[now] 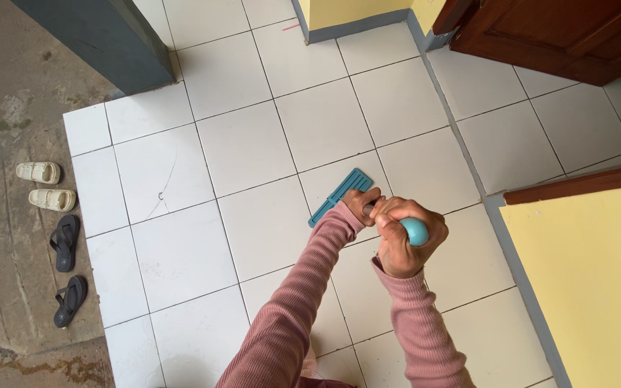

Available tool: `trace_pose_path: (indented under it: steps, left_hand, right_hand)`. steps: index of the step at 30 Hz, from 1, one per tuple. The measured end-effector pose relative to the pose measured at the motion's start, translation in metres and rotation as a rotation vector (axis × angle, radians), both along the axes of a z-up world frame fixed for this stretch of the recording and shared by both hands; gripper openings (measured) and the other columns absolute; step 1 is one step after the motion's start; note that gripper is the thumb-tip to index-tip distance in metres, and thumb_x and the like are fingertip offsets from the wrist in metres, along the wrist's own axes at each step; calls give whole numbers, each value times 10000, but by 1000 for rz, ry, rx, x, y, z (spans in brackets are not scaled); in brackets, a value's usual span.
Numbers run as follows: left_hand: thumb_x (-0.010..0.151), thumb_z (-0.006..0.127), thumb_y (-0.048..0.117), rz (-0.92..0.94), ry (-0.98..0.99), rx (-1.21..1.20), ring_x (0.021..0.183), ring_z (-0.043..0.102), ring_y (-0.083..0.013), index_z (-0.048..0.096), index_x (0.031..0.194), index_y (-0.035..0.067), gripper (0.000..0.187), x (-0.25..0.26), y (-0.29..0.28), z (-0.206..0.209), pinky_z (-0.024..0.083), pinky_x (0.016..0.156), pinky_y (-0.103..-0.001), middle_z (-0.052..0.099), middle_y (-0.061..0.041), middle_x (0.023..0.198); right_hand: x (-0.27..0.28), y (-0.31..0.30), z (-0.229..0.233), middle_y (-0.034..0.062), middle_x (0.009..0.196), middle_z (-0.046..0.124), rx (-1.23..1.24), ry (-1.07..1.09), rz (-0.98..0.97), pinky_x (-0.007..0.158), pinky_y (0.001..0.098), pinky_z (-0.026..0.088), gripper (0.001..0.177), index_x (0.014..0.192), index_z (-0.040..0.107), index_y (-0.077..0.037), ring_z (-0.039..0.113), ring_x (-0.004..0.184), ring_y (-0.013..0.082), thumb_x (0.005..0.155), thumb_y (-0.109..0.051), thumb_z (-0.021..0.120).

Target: The person mops a tiled hallway using a blue mop and occasionally dips the mop into a black bucket of water.

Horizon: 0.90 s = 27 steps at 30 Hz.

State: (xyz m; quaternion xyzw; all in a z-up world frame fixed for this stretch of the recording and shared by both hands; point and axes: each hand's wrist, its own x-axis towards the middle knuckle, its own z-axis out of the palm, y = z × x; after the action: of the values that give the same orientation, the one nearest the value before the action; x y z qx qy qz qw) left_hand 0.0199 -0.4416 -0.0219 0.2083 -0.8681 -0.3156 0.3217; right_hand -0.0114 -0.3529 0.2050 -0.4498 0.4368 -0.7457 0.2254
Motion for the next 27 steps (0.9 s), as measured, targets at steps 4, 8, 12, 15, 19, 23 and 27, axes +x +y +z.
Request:
trace_pose_path:
  steps: [4, 8, 12, 15, 19, 23, 27]
  left_hand:
    - [719, 691, 220, 91, 115, 33, 485, 554, -242, 516, 731, 62, 237, -1, -9, -12, 463, 439, -337, 552, -50, 651]
    - [763, 649, 169, 115, 8, -14, 491, 558, -241, 514, 735, 73, 169, 3, -5, -20, 452, 445, -329, 542, -63, 635]
    - [774, 613, 183, 99, -62, 176, 548, 585, -275, 519, 759, 76, 143, 6, 9, -17, 465, 505, -348, 574, -85, 629]
    - [727, 631, 214, 127, -140, 392, 604, 604, -315, 531, 771, 56, 191, -2, 6, -13, 476, 545, -373, 607, -130, 655]
    - [784, 634, 265, 205, -239, 571, 718, 615, -326, 541, 865, 31, 265, -22, 9, -48, 493, 614, -376, 628, -146, 776]
    - [866, 471, 137, 196, 239, 1341, 966, 603, -191, 592, 1076, 147, 242, -19, 32, -104, 520, 827, -299, 598, -11, 1106]
    - [813, 456, 102, 423, 214, 1508, 843, 643, -306, 600, 1133, 109, 351, -22, 58, -87, 574, 711, -433, 582, -143, 1094]
  right_hand:
    - [2, -15, 11, 57, 539, 442, 62, 68, 43, 633, 339, 473, 163, 660, 474, 3, 425, 507, 142, 803, 9, 552]
    - [7, -6, 24, 51, 603, 503, 216, 96, 38, 585, 274, 424, 159, 657, 464, 11, 426, 537, 108, 789, 19, 553]
    - [6, 5, 30, 29, 604, 493, 337, 78, 9, 519, 232, 365, 160, 631, 449, 21, 406, 542, 89, 756, 53, 544]
    - [-3, 3, 29, 24, 601, 494, 315, 40, 37, 555, 230, 392, 166, 630, 441, 18, 439, 572, 92, 769, 54, 525]
    - [-24, 0, 27, 44, 587, 525, 393, 8, 34, 559, 241, 401, 149, 626, 472, 26, 459, 566, 107, 773, 39, 493]
    - [-30, 29, 33, 64, 736, 584, 414, 87, 26, 645, 251, 446, 156, 677, 501, 19, 527, 680, 125, 824, -23, 532]
    - [-38, 87, 53, 98, 984, 604, 552, 116, 121, 774, 285, 474, 108, 868, 591, 7, 579, 924, 187, 820, -89, 579]
